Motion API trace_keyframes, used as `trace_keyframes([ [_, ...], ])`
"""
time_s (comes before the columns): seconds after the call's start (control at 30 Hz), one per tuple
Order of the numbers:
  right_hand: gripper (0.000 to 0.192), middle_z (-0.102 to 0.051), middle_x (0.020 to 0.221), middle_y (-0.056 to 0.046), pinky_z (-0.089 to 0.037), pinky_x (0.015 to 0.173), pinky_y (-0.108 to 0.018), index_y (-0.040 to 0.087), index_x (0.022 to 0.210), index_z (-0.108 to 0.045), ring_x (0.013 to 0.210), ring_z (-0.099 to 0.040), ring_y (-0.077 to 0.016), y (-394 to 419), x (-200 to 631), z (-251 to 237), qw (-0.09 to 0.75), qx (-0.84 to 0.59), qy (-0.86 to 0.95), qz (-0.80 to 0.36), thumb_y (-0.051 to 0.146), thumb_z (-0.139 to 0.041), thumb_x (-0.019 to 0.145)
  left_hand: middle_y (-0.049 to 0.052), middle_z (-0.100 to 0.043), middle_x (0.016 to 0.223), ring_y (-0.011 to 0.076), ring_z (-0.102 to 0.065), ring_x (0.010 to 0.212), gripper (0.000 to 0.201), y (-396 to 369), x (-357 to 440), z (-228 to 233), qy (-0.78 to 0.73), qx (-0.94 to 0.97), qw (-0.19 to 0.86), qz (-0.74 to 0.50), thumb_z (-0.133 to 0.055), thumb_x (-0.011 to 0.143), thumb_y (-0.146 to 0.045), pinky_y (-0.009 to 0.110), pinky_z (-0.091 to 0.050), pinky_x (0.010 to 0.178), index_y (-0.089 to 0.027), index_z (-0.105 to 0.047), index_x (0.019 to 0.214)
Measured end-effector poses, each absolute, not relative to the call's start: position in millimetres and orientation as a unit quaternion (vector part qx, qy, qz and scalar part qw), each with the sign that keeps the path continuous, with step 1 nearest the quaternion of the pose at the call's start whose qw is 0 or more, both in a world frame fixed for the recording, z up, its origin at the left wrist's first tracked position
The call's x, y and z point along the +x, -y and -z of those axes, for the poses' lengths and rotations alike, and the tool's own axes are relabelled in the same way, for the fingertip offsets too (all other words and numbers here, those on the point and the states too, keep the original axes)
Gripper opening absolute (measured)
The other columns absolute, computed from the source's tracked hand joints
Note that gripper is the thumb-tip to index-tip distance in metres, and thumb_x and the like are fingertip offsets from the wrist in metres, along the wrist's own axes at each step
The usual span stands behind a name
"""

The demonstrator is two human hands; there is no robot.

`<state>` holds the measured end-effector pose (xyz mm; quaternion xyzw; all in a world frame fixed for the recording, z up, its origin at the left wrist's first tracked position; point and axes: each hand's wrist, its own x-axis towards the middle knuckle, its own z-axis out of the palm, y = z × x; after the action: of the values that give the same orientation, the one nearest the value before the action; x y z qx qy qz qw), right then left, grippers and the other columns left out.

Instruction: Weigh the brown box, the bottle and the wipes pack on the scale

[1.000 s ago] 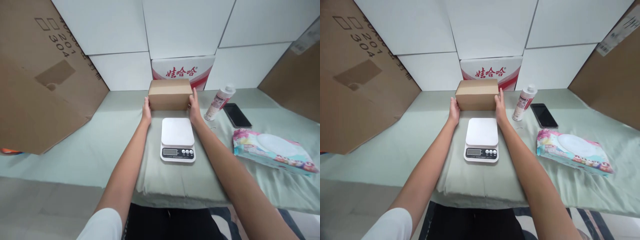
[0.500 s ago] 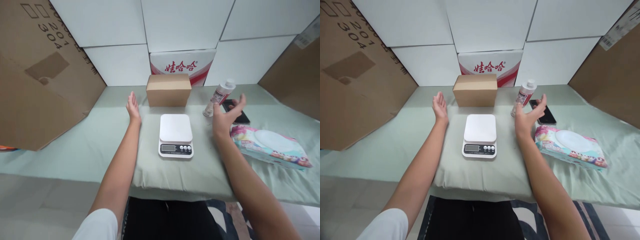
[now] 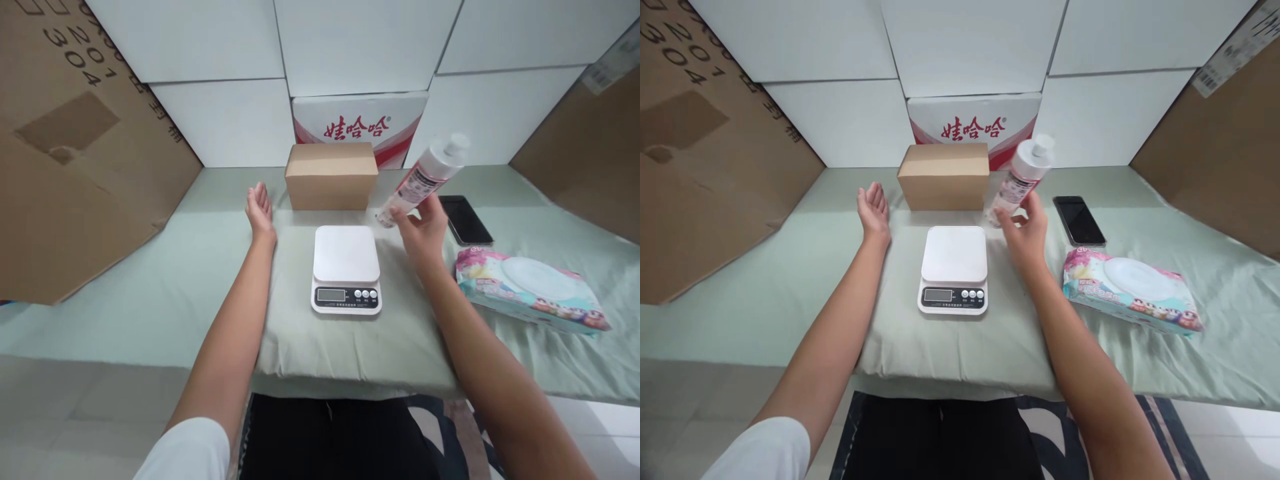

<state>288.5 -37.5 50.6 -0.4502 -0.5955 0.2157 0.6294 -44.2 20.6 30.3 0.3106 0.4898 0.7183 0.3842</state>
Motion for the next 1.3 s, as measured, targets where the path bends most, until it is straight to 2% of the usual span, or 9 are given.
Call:
trace_keyframes([
  [0.23, 0.051, -0.076, 0.123, -0.008, -0.059, 0.071, -0.034, 0.025, 0.124, -0.07, 0.106, -0.071, -0.0259, 76, 238, -69, 0.536, -0.379, 0.677, -0.333, 0.054, -0.083, 0.084, 0.01, -0.044, 0.174, 0.0161, -0.039, 0.163, 0.069, -21, -45, -29, -0.486, 0.325, 0.386, -0.714, -0.022, 0.11, -0.058, 0.03, -0.033, 0.133, -0.02, -0.058, 0.155],
  [0.47, 0.05, -0.077, 0.126, -0.007, -0.059, 0.072, -0.033, 0.025, 0.13, -0.069, 0.108, -0.072, -0.0249, 84, 234, -68, 0.494, -0.376, 0.697, -0.36, 0.048, -0.082, 0.087, 0.011, -0.045, 0.173, 0.0182, -0.039, 0.163, 0.069, -22, -46, -27, -0.48, 0.331, 0.389, -0.713, -0.024, 0.109, -0.059, 0.032, -0.033, 0.134, -0.02, -0.059, 0.155],
  [0.6, 0.052, -0.076, 0.128, -0.007, -0.059, 0.073, -0.034, 0.026, 0.132, -0.067, 0.111, -0.072, -0.0255, 86, 234, -68, 0.48, -0.375, 0.705, -0.362, 0.051, -0.08, 0.088, 0.011, -0.046, 0.173, 0.0194, -0.037, 0.164, 0.072, -22, -47, -26, -0.48, 0.339, 0.387, -0.711, -0.027, 0.107, -0.066, 0.033, -0.032, 0.135, -0.022, -0.06, 0.154],
  [0.73, 0.065, -0.072, 0.137, -0.009, -0.06, 0.08, -0.038, 0.03, 0.144, -0.059, 0.116, -0.07, -0.0273, 79, 249, -67, 0.542, -0.387, 0.683, -0.299, 0.062, -0.075, 0.089, 0.011, -0.044, 0.173, 0.0195, -0.035, 0.165, 0.076, -23, -49, -25, -0.485, 0.339, 0.384, -0.709, -0.029, 0.105, -0.071, 0.031, -0.031, 0.135, -0.022, -0.059, 0.155],
  [0.83, 0.058, -0.071, 0.134, -0.011, -0.06, 0.082, -0.042, 0.031, 0.143, -0.056, 0.11, -0.07, -0.0265, 68, 269, -64, 0.622, -0.415, 0.624, -0.228, 0.064, -0.06, 0.096, 0.009, -0.045, 0.173, 0.0195, -0.036, 0.164, 0.074, -23, -49, -24, -0.487, 0.336, 0.384, -0.709, -0.028, 0.106, -0.07, 0.033, -0.032, 0.135, -0.024, -0.06, 0.154],
  [0.93, 0.05, -0.071, 0.124, -0.011, -0.059, 0.077, -0.041, 0.029, 0.135, -0.057, 0.101, -0.069, -0.0252, 60, 283, -59, 0.663, -0.438, 0.578, -0.185, 0.061, -0.055, 0.097, 0.009, -0.045, 0.173, 0.0187, -0.037, 0.164, 0.071, -24, -50, -24, -0.487, 0.333, 0.385, -0.71, -0.027, 0.107, -0.066, 0.033, -0.032, 0.134, -0.024, -0.06, 0.154],
  [1.1, 0.043, -0.069, 0.115, -0.009, -0.057, 0.078, -0.04, 0.027, 0.126, -0.058, 0.094, -0.067, -0.0224, 63, 277, -57, 0.668, -0.444, 0.572, -0.169, 0.058, -0.057, 0.097, 0.01, -0.045, 0.173, 0.0171, -0.039, 0.163, 0.072, -23, -49, -25, -0.486, 0.329, 0.385, -0.713, -0.022, 0.109, -0.061, 0.03, -0.034, 0.133, -0.02, -0.058, 0.156],
  [1.3, 0.04, -0.07, 0.109, -0.007, -0.054, 0.074, -0.035, 0.027, 0.121, -0.061, 0.089, -0.064, -0.02, 74, 263, -60, 0.662, -0.419, 0.594, -0.184, 0.057, -0.064, 0.094, 0.01, -0.045, 0.173, 0.0174, -0.038, 0.163, 0.073, -22, -50, -24, -0.482, 0.337, 0.384, -0.712, -0.024, 0.107, -0.064, 0.029, -0.034, 0.132, -0.021, -0.059, 0.155],
])
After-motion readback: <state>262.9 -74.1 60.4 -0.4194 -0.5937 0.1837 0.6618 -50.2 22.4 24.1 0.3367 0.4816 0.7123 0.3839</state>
